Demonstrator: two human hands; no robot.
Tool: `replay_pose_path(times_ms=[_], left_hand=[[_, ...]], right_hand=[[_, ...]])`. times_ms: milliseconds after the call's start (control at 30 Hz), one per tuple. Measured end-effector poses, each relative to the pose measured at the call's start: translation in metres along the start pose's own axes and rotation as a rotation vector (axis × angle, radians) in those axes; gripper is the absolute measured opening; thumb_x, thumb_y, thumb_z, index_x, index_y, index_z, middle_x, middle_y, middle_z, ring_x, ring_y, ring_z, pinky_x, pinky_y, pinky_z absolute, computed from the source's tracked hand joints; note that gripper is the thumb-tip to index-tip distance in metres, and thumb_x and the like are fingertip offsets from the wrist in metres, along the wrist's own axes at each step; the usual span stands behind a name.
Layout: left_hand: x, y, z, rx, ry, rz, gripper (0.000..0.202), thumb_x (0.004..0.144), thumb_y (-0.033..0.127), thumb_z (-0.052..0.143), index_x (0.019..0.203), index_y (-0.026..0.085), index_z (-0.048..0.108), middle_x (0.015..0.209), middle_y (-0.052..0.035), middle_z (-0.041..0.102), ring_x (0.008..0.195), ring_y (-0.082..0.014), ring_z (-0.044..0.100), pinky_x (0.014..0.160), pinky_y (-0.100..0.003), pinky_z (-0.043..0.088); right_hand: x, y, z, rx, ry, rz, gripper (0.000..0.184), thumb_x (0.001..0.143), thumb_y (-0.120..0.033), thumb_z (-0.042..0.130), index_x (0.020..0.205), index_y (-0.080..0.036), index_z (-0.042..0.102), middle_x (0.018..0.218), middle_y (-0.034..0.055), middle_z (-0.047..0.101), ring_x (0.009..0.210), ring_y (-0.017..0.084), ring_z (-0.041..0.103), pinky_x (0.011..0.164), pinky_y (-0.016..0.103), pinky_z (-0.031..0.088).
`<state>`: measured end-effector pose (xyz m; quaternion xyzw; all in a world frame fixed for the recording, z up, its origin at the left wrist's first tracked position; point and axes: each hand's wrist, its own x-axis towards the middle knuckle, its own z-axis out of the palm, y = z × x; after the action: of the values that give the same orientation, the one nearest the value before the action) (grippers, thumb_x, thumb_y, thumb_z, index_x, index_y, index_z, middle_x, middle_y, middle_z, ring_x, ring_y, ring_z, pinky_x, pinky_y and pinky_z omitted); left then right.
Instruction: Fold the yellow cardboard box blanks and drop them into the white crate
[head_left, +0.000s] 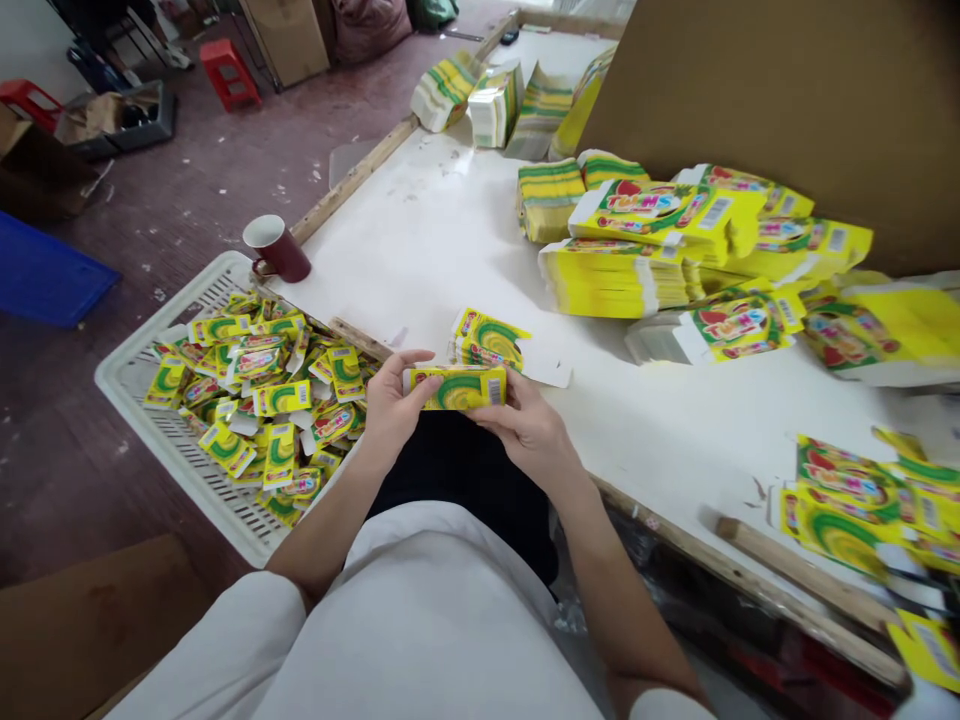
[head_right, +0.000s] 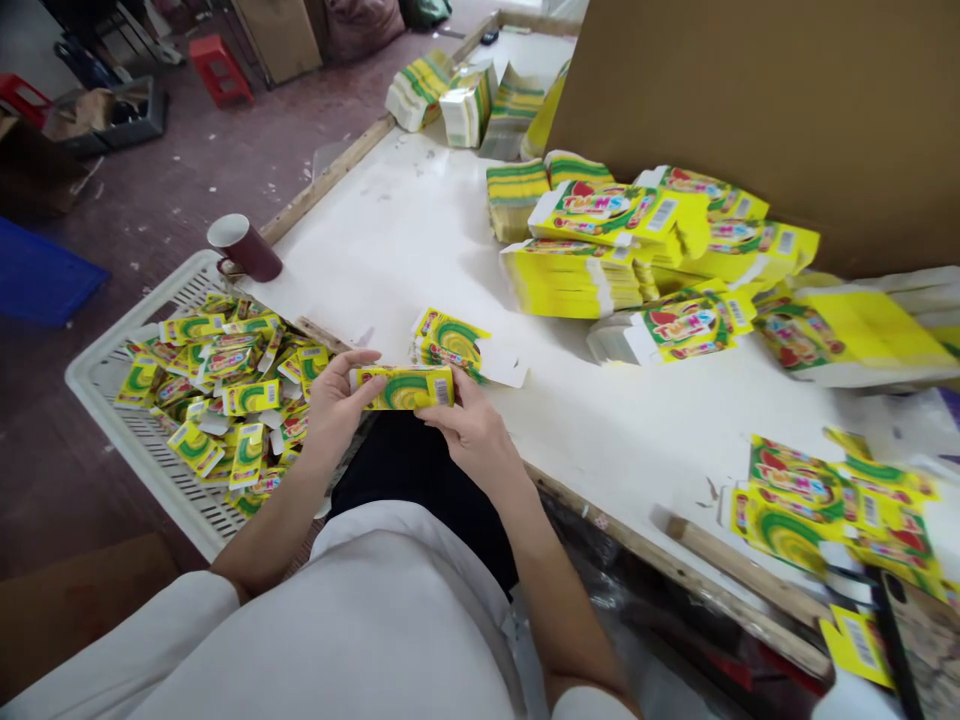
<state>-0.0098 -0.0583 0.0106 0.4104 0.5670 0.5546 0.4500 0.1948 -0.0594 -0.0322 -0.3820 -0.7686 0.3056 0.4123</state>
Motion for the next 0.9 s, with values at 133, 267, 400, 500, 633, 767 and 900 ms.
replay_pose_path(times_ms=[133, 267, 400, 500, 633, 767, 900], left_hand=[[-0.001, 0.001, 0.004, -0.015, -0.031, -0.042, 0.035, 0.075, 0.037, 0.083, 0.103, 0.019, 0.072, 0.081, 0.0012, 0.07, 0.066, -0.0119, 0.062, 0.065, -0.025, 0.052], [0.0, 0.0, 0.003, -0.051, -0.027, -0.068, 0.036, 0.073, 0.038, 0.083, 0.102, 0.019, 0.073, 0.081, 0.0011, 0.071, 0.066, -0.0112, 0.062, 0.066, -0.024, 0.052], [0.001, -0.001, 0.001, -0.009, -0.013, -0.037, 0.035, 0.072, 0.034, 0.083, 0.102, 0.018, 0.074, 0.087, 0.0003, 0.071, 0.065, -0.0094, 0.06, 0.065, -0.023, 0.051], [0.001, -0.002, 0.002, -0.011, -0.039, -0.036, 0.034, 0.072, 0.034, 0.083, 0.101, 0.019, 0.074, 0.087, 0.0001, 0.072, 0.064, -0.0096, 0.06, 0.063, -0.023, 0.051], [-0.001, -0.002, 0.003, -0.023, -0.026, -0.027, 0.033, 0.069, 0.033, 0.084, 0.098, 0.019, 0.074, 0.088, -0.0007, 0.072, 0.065, -0.0103, 0.06, 0.063, -0.023, 0.051], [-0.002, -0.002, 0.004, -0.031, 0.002, -0.028, 0.033, 0.067, 0.033, 0.086, 0.094, 0.019, 0.075, 0.085, -0.0004, 0.07, 0.065, -0.01, 0.058, 0.062, -0.022, 0.05], [0.001, -0.003, 0.002, -0.039, 0.003, -0.034, 0.032, 0.067, 0.033, 0.086, 0.093, 0.018, 0.075, 0.087, -0.0012, 0.071, 0.068, -0.0105, 0.06, 0.066, -0.023, 0.05]], right_hand=[[0.002, -0.006, 0.003, -0.114, 0.129, 0.024, 0.03, 0.096, -0.022, 0.063, 0.12, -0.034, 0.076, 0.148, 0.0066, 0.059, 0.133, 0.028, 0.062, 0.103, 0.045, 0.06], [0.002, -0.006, 0.004, -0.186, 0.135, -0.011, 0.034, 0.099, -0.021, 0.058, 0.127, -0.033, 0.073, 0.147, 0.0095, 0.06, 0.134, 0.029, 0.062, 0.104, 0.045, 0.059], [-0.002, -0.001, 0.0, -0.184, 0.044, -0.052, 0.031, 0.098, -0.02, 0.059, 0.123, -0.028, 0.075, 0.149, 0.0132, 0.057, 0.134, 0.029, 0.061, 0.102, 0.044, 0.06], [-0.004, 0.0, -0.004, -0.193, 0.001, -0.07, 0.033, 0.097, -0.018, 0.062, 0.127, -0.028, 0.073, 0.152, 0.0139, 0.055, 0.137, 0.031, 0.059, 0.103, 0.045, 0.06], [-0.003, -0.003, -0.007, -0.201, -0.015, -0.093, 0.03, 0.096, -0.018, 0.062, 0.122, -0.024, 0.076, 0.151, 0.0175, 0.055, 0.136, 0.034, 0.06, 0.102, 0.047, 0.061], [0.0, -0.008, -0.006, -0.251, 0.001, -0.068, 0.027, 0.097, -0.018, 0.061, 0.117, -0.022, 0.078, 0.149, 0.0202, 0.055, 0.13, 0.034, 0.064, 0.099, 0.048, 0.062], [-0.001, -0.008, -0.009, -0.227, -0.02, -0.066, 0.028, 0.095, -0.021, 0.065, 0.12, -0.025, 0.076, 0.151, 0.0176, 0.055, 0.133, 0.033, 0.062, 0.102, 0.048, 0.06]])
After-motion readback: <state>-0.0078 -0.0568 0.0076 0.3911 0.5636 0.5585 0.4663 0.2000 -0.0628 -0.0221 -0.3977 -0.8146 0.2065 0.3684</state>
